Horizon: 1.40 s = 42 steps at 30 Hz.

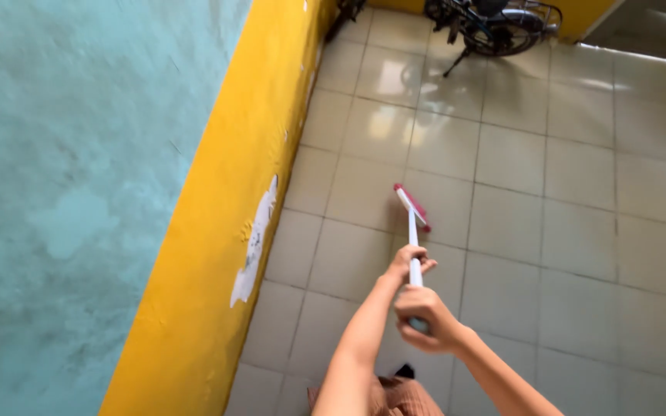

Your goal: Sweeping a tiled floor using a broom.

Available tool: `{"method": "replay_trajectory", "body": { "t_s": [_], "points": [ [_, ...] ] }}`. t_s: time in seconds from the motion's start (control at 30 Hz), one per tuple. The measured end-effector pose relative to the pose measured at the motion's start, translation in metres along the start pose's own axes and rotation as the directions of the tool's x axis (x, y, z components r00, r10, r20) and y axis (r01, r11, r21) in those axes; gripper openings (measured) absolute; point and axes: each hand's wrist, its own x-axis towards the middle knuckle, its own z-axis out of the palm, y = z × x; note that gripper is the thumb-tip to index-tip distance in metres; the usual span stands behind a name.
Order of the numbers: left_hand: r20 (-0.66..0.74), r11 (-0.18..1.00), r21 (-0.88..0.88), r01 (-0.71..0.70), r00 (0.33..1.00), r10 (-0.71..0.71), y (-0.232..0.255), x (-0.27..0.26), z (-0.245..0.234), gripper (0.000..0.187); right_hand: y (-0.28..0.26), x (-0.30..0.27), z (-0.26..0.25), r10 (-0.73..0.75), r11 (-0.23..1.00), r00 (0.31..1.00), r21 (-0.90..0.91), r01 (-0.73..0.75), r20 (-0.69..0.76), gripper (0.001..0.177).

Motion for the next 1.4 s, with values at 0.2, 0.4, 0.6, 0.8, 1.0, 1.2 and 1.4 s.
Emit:
{"method": "replay_trajectory", "body": {
  "t_s": [0.2,0.4,0.6,0.8,1.0,1.2,1.4],
  "points": [
    [-0.030,0.983,0.051,-0.176,0.984,0.178,0.162,-0.030,-0.045,0.031,-0.125,-0.010,-0.080,-0.109,0.986,0.978,0.102,0.129,-0.177,0.027],
    [-0.419,0.958,-0.062,0.279,0.864,-0.279,0.179,-0.095,-0.080,0.030,-0.086,0.001,-0.090,0.101,0.840,0.991,0.542,-0.038,-0.087,0.041],
    [-0.753,0.871,0.050,0.488,0.592,-0.289,0.050,-0.124,-0.114,0.032,0.066,0.051,-0.029,0.192,0.548,0.971,0.806,-0.225,0.140,0.044],
    [-0.613,0.844,0.093,0.528,0.699,-0.370,0.033,-0.032,-0.116,0.024,0.121,0.072,-0.091,0.210,0.534,0.974,0.824,-0.191,0.089,0.041],
    [-0.482,0.901,0.273,0.336,0.858,-0.174,-0.008,0.111,-0.119,0.021,0.149,0.088,-0.182,0.173,0.694,0.985,0.712,-0.105,-0.023,0.036],
    [-0.302,0.908,-0.054,0.416,0.860,-0.412,-0.109,0.221,-0.085,0.018,0.214,0.073,-0.216,0.307,0.764,0.908,0.643,-0.056,-0.285,0.033],
    [-0.386,0.933,0.221,0.285,0.904,-0.185,-0.042,0.307,0.021,0.014,0.205,0.049,-0.334,0.518,0.752,0.777,0.623,-0.215,-0.358,0.030]
  ]
}}
